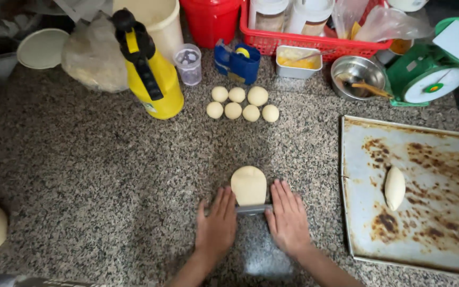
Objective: Shaping individual pieces of dough into small oblong rolls and placing them on a baking tray.
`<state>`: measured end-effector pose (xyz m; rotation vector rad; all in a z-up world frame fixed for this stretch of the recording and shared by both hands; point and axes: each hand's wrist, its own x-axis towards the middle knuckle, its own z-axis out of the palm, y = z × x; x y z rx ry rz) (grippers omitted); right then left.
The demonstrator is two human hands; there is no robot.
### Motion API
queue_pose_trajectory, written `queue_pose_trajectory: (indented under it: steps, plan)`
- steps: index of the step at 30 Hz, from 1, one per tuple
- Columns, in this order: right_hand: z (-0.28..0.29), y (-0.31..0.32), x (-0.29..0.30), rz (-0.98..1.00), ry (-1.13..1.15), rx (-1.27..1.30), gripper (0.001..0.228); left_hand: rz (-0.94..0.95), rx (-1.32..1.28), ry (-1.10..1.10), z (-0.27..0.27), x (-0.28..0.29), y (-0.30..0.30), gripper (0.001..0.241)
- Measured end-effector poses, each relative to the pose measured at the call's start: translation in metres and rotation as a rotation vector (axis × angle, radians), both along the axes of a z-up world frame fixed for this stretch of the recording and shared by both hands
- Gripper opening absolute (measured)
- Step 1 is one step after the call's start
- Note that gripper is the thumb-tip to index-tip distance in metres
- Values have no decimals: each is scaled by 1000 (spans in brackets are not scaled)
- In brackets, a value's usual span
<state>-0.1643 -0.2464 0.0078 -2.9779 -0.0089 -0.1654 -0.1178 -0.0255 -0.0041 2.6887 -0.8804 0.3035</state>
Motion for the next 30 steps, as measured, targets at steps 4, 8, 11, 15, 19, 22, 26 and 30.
queue_pose_trajectory:
  steps: [4,8,11,15,19,22,26,30]
  plan:
    - [4,-11,-30,120,-97,-141,69,-127,109,-35,-10,-18,21,68]
    - [26,-22,-18,204,-73,124,73,82,-73,569,83,10,31,54]
    - [61,-13,9,133,-34,305,75,426,-81,487,36,40,59,52]
    - [80,2,46,138,137,390,72,456,232,-20,-16,75,64,69]
    - [42,-4,69,151,83,289,67,394,-101,413,70,80,3,52]
    - [21,-6,77,239,5,145,58,115,-212,249,62,69,-31,31]
    - [36,12,63,270,-51,-25,55,-116,32,110,24,53,-47,51]
    - [25,27,49,272,-104,-270,66,-132,-47,-101,8,34,-51,57]
